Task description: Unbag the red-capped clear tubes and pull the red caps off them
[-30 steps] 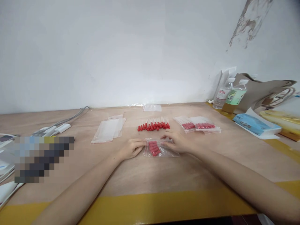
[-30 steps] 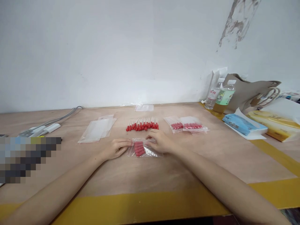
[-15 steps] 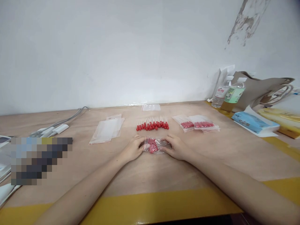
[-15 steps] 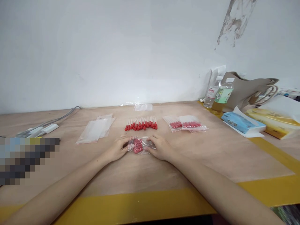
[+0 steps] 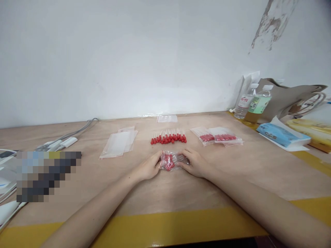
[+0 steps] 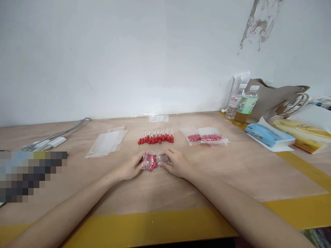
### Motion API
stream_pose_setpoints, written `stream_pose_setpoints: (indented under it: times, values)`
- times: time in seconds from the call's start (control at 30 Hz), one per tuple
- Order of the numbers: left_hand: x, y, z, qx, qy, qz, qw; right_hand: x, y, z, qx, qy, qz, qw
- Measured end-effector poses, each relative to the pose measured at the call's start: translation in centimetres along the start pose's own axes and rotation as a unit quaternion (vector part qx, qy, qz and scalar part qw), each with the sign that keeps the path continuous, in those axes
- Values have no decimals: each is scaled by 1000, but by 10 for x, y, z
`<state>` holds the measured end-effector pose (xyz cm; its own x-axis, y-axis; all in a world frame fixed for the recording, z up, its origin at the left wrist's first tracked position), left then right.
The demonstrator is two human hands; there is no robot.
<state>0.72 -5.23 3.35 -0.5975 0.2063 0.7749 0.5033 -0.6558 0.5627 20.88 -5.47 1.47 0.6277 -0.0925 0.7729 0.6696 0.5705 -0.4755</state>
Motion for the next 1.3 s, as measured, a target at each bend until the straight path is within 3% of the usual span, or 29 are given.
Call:
stream_pose_setpoints:
  times: [0.13, 0.23, 0.37, 0.43, 0.57, 0.7, 0.8, 0.9, 0.97, 1.07, 1.17, 1.3]
  values:
    - [6, -7, -1, 5, 12, -22, 1000, 0, 1, 0, -6, 1, 2, 1000]
    - [21, -20, -4, 23, -4, -84, 996, 0, 2, 0, -11, 4, -4, 1000]
    - [49, -42, -15, 109, -54, -185, 975, 1, 4, 0, -15, 5, -5, 1000]
    - [59, -51, -21, 147, -47, -231, 961, 0, 5, 0, -17, 3, 0, 1000]
    - [58, -59, -22, 200, 10, -279, 939, -1, 5, -1, -17, -2, 7, 1000]
    - [59, -54, -16, 221, 43, -261, 939, -1, 3, 0, -19, -8, 7, 1000]
    - [85, -47, -20, 223, 102, -225, 943, 0, 3, 0, -22, -12, 7, 1000]
    - [121, -43, -28, 217, 211, -170, 938, 0, 3, 0, -23, -10, 6, 1000]
    - [135, -43, -29, 191, 283, -106, 934, 0, 3, 0, -24, -12, 5, 1000]
    - [129, -49, -15, 117, 322, -31, 939, 0, 3, 0, -28, -15, 1, 999]
    - [103, -60, 13, 54, 266, 77, 959, 1, 4, 0, -22, -15, 2, 1000]
    - [70, -66, 43, 22, 210, 263, 941, 0, 5, 0, -20, -19, 3, 1000]
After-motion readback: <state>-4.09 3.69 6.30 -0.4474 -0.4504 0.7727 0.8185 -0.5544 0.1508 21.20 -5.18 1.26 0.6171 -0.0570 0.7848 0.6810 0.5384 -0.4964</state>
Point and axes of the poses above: each hand's wrist, its own z-axis towards the middle knuckle, its own x-axis out of the back of the hand, y = z × x, the point moved 2 cm from there along z, towards the middle knuckle, and after that the axes turned 6 degrees about -x, right-handed, at the moved point
